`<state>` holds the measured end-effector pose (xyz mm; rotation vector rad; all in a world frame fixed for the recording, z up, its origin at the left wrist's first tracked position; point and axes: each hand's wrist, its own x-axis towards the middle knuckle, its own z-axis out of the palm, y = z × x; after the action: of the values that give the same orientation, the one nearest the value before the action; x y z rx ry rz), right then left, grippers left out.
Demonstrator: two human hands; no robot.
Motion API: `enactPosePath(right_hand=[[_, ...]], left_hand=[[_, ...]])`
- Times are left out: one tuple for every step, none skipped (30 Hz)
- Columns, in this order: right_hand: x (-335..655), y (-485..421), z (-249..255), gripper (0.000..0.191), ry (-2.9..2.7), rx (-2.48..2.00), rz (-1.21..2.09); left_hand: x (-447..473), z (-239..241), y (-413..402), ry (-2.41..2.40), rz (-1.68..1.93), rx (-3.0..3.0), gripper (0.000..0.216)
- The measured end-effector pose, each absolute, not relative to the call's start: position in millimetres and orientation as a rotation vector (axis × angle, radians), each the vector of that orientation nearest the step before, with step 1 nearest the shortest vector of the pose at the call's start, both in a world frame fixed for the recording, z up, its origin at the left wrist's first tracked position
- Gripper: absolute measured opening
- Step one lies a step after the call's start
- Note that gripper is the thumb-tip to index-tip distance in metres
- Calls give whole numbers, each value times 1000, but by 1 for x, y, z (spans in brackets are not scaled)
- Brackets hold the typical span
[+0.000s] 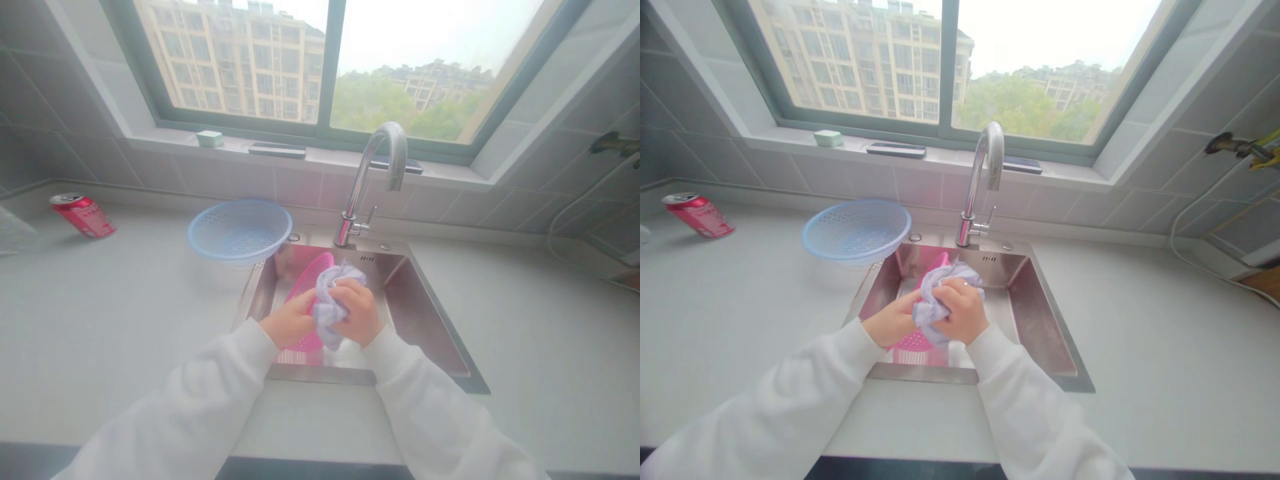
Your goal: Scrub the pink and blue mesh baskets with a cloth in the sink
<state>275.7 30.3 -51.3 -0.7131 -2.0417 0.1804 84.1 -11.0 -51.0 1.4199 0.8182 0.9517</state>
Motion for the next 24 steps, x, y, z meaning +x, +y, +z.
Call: enactPosePath(right_hand=[[274,29,-52,13,-2059,-656,178],[274,31,-52,13,-2031,-658,189],[275,34,-51,13,-1965,-717,212],[278,39,-51,13,-1869,-817,250],[281,45,-50,13,-1753,-943,302],[285,52,-50,15,-1625,-1069,367],[289,59,-51,18,-1489,-1168,452],[292,65,-52,23,-1341,-1234,568],[294,70,-54,28,-1191,-1266,695],[295,74,-56,33,-1049,-1272,817],[296,77,-59,37,-927,-1264,920],[296,79,-62,39,-834,-1255,994],[296,80,-65,40,-774,-1250,1041],[296,81,-67,41,-745,-1242,1068],[296,81,-68,41,-733,-1229,1085],[295,81,-68,41,-714,-1213,1106],[295,80,-68,41,-704,-1201,1121],[295,79,-66,43,-711,-1193,1126],[294,77,-64,44,-737,-1189,1116],[294,75,-62,46,-784,-1190,1087],[292,73,-61,46,-849,-1190,1054],[290,70,-59,46,-931,-1181,1024],[288,66,-58,44,-1027,-1168,1002],[286,63,-56,41,-1131,-1155,984]], left_hand=[[83,-52,-10,813,952,1442,58],[81,-52,-9,809,927,1474,60],[80,-50,-10,806,884,1514,63],[79,-47,-11,805,834,1562,67],[78,-44,-12,801,787,1612,72],[78,-40,-14,792,740,1662,74],[78,-36,-16,789,698,1713,75],[79,-33,-18,794,666,1760,73],[79,-30,-19,807,647,1799,71],[79,-29,-19,822,636,1828,69],[79,-28,-19,840,631,1851,68],[79,-28,-19,861,631,1874,67],[78,-29,-18,881,631,1895,68],[78,-30,-18,899,628,1914,69],[78,-31,-17,913,623,1931,68],[78,-33,-17,921,621,1941,66],[78,-34,-17,920,625,1939,65],[79,-36,-17,912,635,1927,63],[80,-38,-17,903,652,1904,62],[80,-40,-18,896,669,1871,62],[81,-42,-18,900,684,1825,62],[81,-43,-18,914,689,1773,62],[80,-45,-18,938,688,1723,63],[79,-47,-17,969,680,1684,63]])
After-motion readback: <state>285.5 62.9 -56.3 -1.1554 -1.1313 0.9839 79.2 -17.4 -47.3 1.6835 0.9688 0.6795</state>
